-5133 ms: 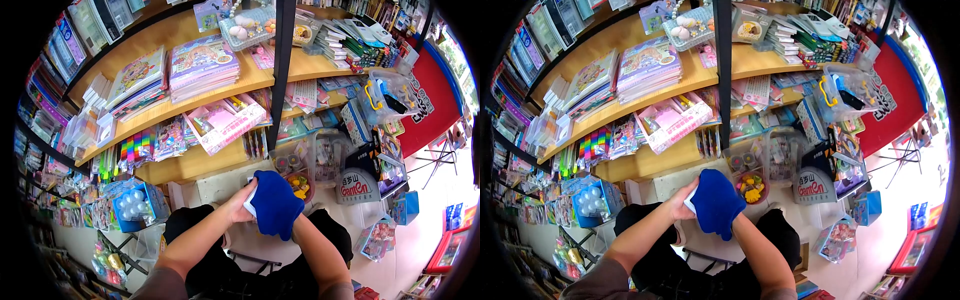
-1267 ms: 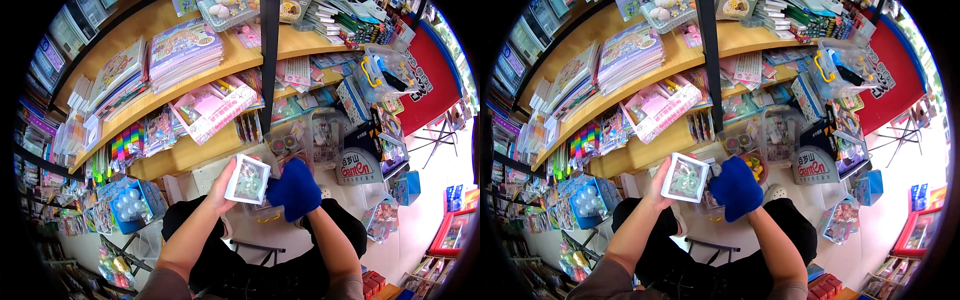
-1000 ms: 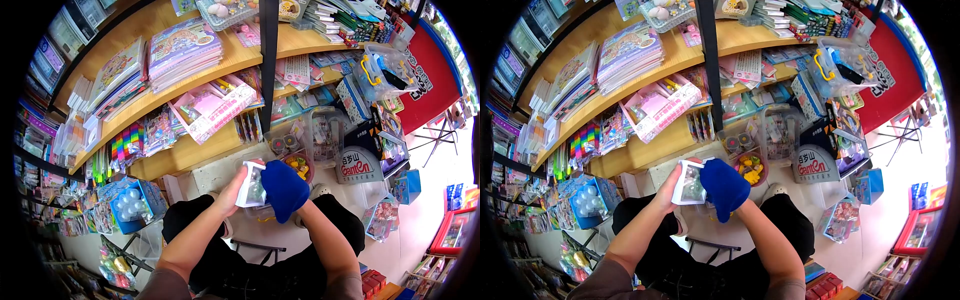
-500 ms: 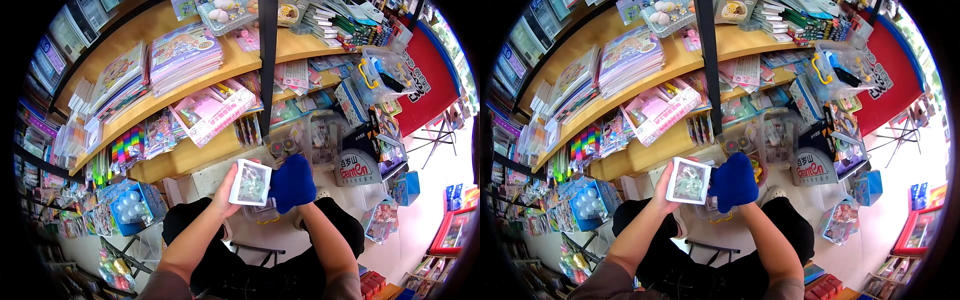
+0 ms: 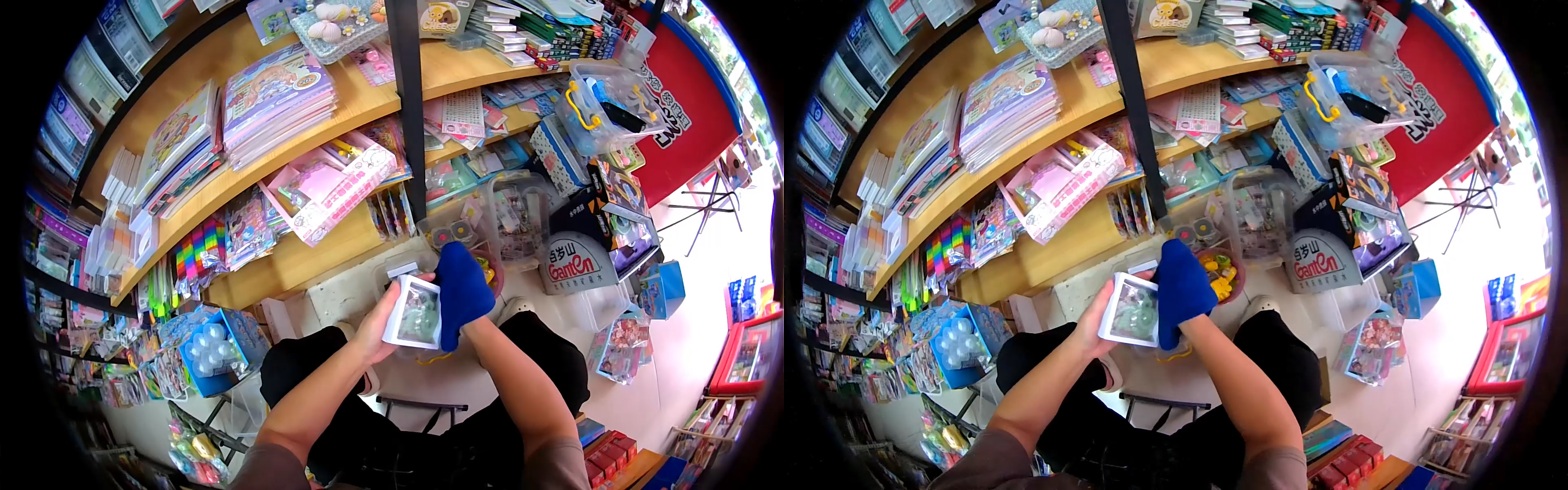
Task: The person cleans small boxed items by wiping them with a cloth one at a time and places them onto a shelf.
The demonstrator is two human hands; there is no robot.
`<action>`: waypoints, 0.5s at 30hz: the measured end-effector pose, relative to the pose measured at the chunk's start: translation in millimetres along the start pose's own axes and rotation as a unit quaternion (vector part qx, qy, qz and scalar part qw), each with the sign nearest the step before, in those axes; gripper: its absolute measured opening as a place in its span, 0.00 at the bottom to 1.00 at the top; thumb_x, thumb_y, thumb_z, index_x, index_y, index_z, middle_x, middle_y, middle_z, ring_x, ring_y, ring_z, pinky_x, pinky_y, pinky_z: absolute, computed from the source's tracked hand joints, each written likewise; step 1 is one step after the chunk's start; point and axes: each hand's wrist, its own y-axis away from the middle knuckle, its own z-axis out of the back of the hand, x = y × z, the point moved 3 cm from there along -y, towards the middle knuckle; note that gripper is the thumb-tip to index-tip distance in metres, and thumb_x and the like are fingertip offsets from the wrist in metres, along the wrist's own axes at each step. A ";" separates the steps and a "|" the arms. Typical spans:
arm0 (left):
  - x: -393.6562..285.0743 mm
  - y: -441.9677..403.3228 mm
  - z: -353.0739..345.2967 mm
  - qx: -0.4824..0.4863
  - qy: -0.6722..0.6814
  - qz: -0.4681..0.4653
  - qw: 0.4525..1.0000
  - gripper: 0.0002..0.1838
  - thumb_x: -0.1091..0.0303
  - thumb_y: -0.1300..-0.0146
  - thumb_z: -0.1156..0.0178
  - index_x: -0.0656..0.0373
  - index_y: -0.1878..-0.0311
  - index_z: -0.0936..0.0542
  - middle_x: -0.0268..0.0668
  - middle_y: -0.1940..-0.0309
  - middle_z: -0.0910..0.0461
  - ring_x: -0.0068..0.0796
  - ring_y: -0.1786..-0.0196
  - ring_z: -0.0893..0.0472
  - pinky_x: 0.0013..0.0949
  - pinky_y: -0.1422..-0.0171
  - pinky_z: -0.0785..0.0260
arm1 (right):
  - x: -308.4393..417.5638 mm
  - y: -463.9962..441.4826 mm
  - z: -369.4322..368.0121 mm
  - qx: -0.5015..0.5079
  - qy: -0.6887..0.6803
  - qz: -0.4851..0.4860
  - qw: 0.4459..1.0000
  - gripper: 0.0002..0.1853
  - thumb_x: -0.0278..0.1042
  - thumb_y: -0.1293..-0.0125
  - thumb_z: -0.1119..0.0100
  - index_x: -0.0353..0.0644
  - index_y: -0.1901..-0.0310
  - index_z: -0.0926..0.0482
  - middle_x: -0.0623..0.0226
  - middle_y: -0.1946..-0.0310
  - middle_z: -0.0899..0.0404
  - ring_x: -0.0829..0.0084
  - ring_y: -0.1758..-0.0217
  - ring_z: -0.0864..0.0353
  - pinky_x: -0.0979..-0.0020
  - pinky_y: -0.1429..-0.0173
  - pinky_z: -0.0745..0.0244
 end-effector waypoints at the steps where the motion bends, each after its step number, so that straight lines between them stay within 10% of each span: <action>1: -0.2 0.5 0.4 0.026 0.013 0.012 1.000 0.31 0.43 0.29 0.67 0.54 0.31 0.41 0.38 0.41 0.30 0.30 0.40 0.27 0.37 0.36 0.35 | -6.2 -6.5 4.6 -0.034 0.050 -0.005 0.998 0.11 0.34 0.45 0.44 0.39 0.63 0.31 0.50 0.66 0.26 0.49 0.59 0.25 0.58 0.58 0.30; 3: 1.7 5.1 -4.7 0.088 0.088 0.037 0.991 0.36 0.40 0.31 0.66 0.55 0.29 0.46 0.46 0.37 0.34 0.46 0.37 0.30 0.46 0.35 0.36 | -18.4 -19.2 14.0 -0.100 0.148 -0.026 0.984 0.11 0.35 0.47 0.42 0.38 0.66 0.28 0.50 0.67 0.26 0.52 0.61 0.23 0.60 0.61 0.30; 11: -13.1 10.3 0.4 0.138 0.190 0.018 0.972 0.40 0.36 0.34 0.63 0.54 0.28 0.47 0.54 0.36 0.37 0.59 0.37 0.33 0.54 0.34 0.39 | -117.1 78.0 -57.4 0.401 0.382 -0.138 0.821 0.17 0.36 0.35 0.55 0.45 0.50 0.19 0.59 0.52 0.20 0.63 0.46 0.21 0.58 0.44 0.27; 15: -15.1 13.5 6.6 0.078 0.124 0.005 0.989 0.40 0.33 0.37 0.60 0.47 0.28 0.47 0.60 0.37 0.39 0.63 0.38 0.34 0.62 0.39 0.39 | -77.9 43.6 6.1 0.207 0.314 -0.171 0.911 0.15 0.40 0.36 0.50 0.41 0.56 0.19 0.54 0.57 0.19 0.56 0.55 0.18 0.60 0.53 0.24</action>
